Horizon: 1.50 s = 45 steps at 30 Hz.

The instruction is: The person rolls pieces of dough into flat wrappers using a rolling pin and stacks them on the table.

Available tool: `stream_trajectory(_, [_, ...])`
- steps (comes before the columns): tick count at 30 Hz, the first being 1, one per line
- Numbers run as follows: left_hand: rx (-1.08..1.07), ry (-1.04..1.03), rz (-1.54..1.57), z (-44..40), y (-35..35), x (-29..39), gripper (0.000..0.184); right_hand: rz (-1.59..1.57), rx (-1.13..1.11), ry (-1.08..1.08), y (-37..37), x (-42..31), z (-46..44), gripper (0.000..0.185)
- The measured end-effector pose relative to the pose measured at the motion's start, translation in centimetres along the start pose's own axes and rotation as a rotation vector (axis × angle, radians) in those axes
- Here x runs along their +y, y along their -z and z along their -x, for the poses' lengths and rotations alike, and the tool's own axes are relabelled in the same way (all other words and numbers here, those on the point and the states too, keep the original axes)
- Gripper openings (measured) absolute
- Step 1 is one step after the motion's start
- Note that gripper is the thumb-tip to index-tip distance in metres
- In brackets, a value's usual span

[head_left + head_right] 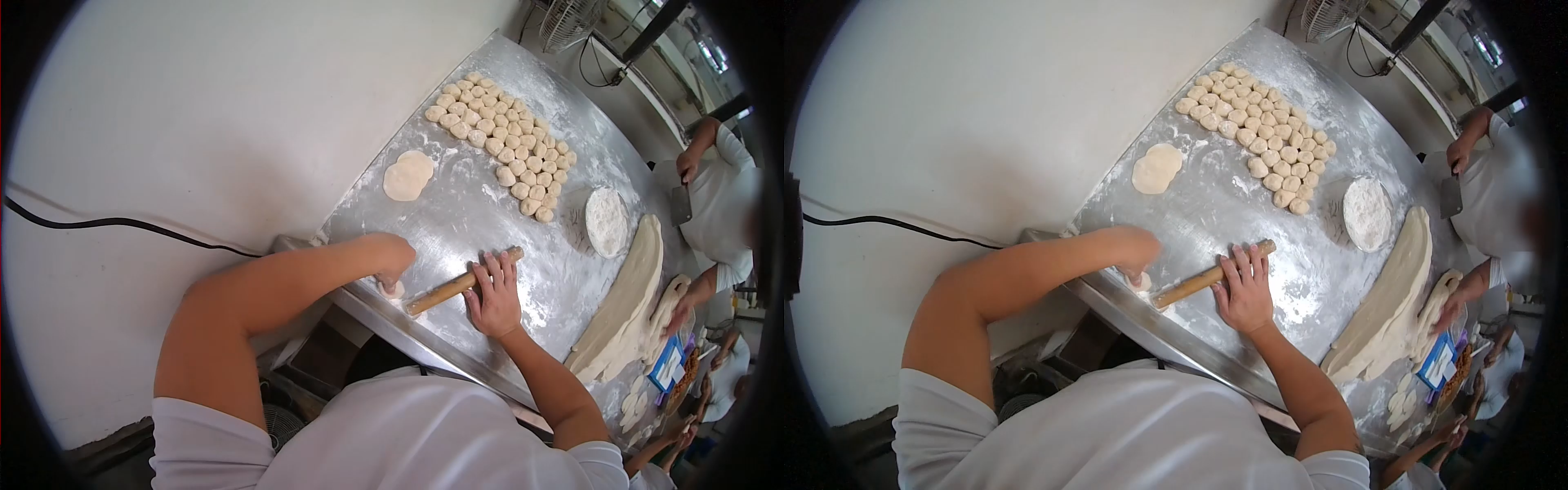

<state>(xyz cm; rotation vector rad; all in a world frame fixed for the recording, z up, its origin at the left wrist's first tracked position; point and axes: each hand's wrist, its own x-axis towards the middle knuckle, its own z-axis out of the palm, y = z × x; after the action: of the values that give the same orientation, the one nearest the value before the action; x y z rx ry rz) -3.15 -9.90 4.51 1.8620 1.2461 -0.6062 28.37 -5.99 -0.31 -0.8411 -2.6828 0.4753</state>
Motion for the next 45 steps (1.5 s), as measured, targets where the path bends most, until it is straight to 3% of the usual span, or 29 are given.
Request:
stream_trajectory(2, [-0.101, 0.004, -0.009, 0.7, 0.5, 0.4, 0.033, 0.006, 0.007, 0.005, -0.1, 0.1, 0.0, 0.061])
stream_trajectory(5, [-0.012, 0.018, -0.047, -0.3, 0.6, 0.2, 0.035, 0.005, 0.008, 0.002, -0.2, 0.0, 0.0, 0.061])
stream_trajectory(8, [0.322, 0.048, 0.184, -1.7, 2.5, -1.3, 0.037, 0.01, -0.005, -0.007, 0.0, 0.0, 0.1, 0.06])
stream_trajectory(11, [0.431, 0.089, 0.364, -3.7, 3.0, -2.9, 0.047, 0.016, -0.013, -0.011, 0.1, -0.1, 0.0, 0.06])
stream_trajectory(14, [0.366, 0.053, 0.313, -2.7, 4.9, -2.1, 0.046, 0.017, -0.011, -0.009, 0.0, 0.1, 0.0, 0.059])
stream_trajectory(17, [0.272, 0.235, 0.221, -3.3, 6.4, -0.5, 0.057, 0.018, -0.009, -0.011, -0.1, 0.1, -0.1, 0.059])
stream_trajectory(20, [0.586, 0.234, 0.189, -6.0, 3.3, 0.8, 0.061, 0.019, -0.017, -0.013, -0.1, 0.1, 0.0, 0.059])
stream_trajectory(23, [0.737, 0.016, 0.039, -7.9, 2.3, 0.7, 0.056, 0.026, -0.019, -0.012, 0.1, 0.1, -0.4, 0.059])
stream_trajectory(29, [0.702, -0.029, -0.075, -9.4, 3.6, 0.3, 0.053, 0.019, -0.033, -0.012, 0.3, -0.3, -0.2, 0.059])
stream_trajectory(35, [0.784, 0.208, 0.209, -8.3, 2.7, -1.5, 0.036, 0.101, -0.037, -0.136, 0.3, -0.3, 0.4, 0.063])
stream_trajectory(37, [0.63, 0.131, 0.198, -5.4, 3.2, -1.7, 0.032, 0.09, -0.056, -0.19, 0.4, -1.0, 0.0, 0.067])
stream_trajectory(39, [0.538, 0.097, 0.215, -4.3, 3.4, -1.6, 0.03, 0.038, -0.075, -0.21, 0.3, -1.7, -1.5, 0.071])
stream_trajectory(45, [0.534, 0.083, 0.444, -4.8, 3.9, -1.9, 0.02, 0.259, -0.059, -0.196, -3.1, -2.0, -13.7, 0.079])
